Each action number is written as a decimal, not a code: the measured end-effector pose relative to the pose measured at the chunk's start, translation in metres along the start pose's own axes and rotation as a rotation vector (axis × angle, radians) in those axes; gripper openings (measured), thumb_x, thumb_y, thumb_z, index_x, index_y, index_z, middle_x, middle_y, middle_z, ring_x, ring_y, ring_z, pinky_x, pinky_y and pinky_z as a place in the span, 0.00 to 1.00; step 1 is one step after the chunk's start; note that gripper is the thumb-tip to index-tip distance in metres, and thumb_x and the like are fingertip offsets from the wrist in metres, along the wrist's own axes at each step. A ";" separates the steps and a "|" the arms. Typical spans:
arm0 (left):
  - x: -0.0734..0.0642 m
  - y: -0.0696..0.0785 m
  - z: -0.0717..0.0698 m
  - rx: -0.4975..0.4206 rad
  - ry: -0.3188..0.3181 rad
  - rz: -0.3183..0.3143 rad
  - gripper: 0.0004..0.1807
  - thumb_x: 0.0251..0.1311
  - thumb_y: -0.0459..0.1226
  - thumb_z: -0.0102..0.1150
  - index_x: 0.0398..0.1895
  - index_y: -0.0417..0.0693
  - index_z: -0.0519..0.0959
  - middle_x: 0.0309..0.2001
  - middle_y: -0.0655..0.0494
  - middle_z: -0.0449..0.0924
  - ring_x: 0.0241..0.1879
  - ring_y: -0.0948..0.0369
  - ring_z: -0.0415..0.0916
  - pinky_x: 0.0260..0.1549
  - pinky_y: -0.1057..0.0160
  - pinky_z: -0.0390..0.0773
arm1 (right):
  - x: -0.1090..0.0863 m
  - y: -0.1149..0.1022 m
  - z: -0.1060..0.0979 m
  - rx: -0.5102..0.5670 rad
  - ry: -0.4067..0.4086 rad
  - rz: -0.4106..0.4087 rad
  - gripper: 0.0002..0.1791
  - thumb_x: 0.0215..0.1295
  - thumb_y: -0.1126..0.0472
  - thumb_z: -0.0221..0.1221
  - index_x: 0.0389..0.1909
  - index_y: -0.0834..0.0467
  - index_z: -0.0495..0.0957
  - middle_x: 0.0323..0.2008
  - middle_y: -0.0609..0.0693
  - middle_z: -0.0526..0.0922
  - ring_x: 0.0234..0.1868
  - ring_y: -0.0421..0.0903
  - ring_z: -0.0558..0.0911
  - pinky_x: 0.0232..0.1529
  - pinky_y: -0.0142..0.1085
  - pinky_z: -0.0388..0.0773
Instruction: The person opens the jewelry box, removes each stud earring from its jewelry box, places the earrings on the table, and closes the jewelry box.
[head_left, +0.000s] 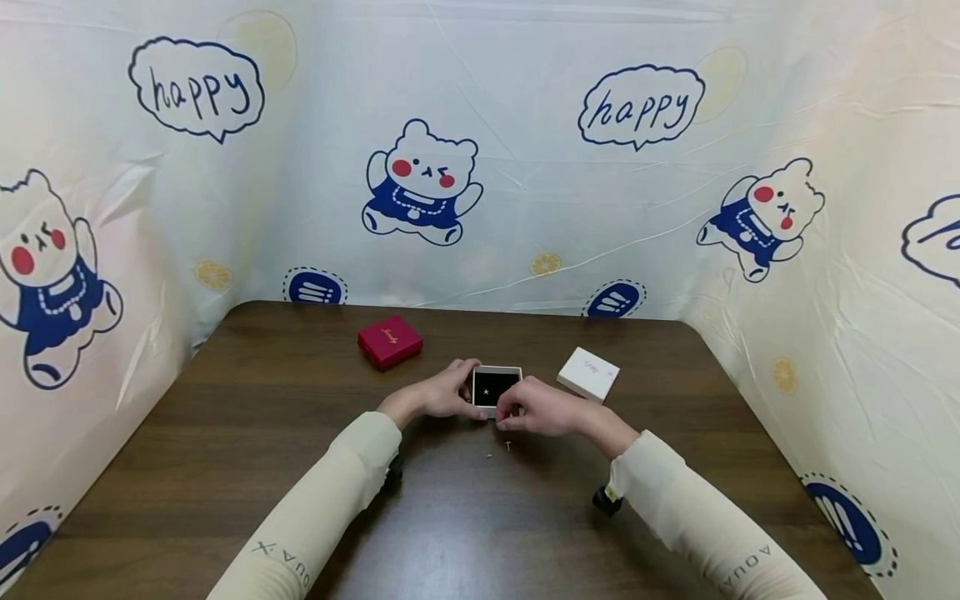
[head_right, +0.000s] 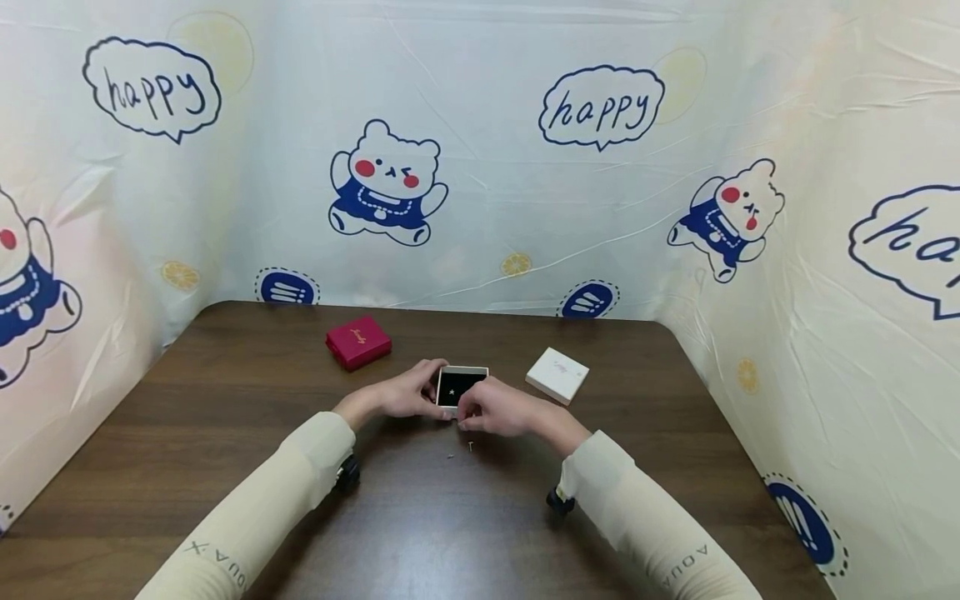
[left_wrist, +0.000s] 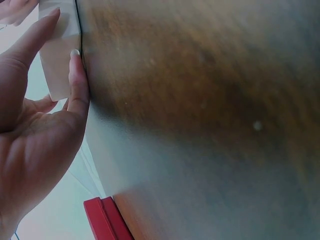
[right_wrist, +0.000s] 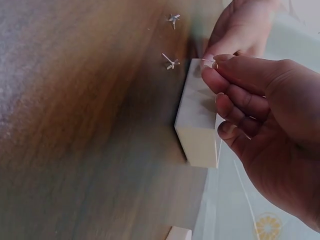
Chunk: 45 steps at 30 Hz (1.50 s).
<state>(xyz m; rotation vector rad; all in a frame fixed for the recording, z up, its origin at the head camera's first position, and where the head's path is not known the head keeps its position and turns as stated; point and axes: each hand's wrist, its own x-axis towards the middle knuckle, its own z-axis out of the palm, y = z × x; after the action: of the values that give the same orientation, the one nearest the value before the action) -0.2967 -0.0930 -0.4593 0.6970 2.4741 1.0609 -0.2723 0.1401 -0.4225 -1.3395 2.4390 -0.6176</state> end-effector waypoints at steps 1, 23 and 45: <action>0.000 0.000 0.000 0.003 0.001 0.002 0.51 0.59 0.45 0.74 0.78 0.41 0.53 0.60 0.43 0.60 0.48 0.58 0.68 0.49 0.59 0.71 | 0.000 0.000 0.001 -0.007 -0.002 -0.009 0.04 0.70 0.64 0.64 0.34 0.56 0.85 0.29 0.39 0.81 0.32 0.33 0.76 0.38 0.30 0.77; 0.001 -0.003 0.001 -0.018 0.015 0.009 0.48 0.59 0.45 0.74 0.76 0.43 0.57 0.60 0.44 0.60 0.48 0.57 0.68 0.50 0.58 0.71 | -0.001 -0.006 0.020 -0.084 -0.048 -0.032 0.03 0.68 0.65 0.66 0.35 0.56 0.86 0.30 0.39 0.84 0.33 0.32 0.78 0.41 0.28 0.77; 0.001 -0.004 0.001 0.004 0.010 0.010 0.50 0.58 0.45 0.75 0.76 0.41 0.55 0.58 0.44 0.61 0.47 0.58 0.68 0.50 0.58 0.70 | -0.005 -0.008 0.013 -0.062 -0.059 -0.055 0.03 0.68 0.65 0.65 0.36 0.57 0.87 0.30 0.39 0.82 0.31 0.31 0.77 0.37 0.29 0.77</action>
<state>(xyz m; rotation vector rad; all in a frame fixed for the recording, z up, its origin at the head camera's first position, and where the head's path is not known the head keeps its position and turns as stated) -0.2978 -0.0940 -0.4629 0.7074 2.4850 1.0657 -0.2587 0.1377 -0.4295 -1.4330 2.3999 -0.5115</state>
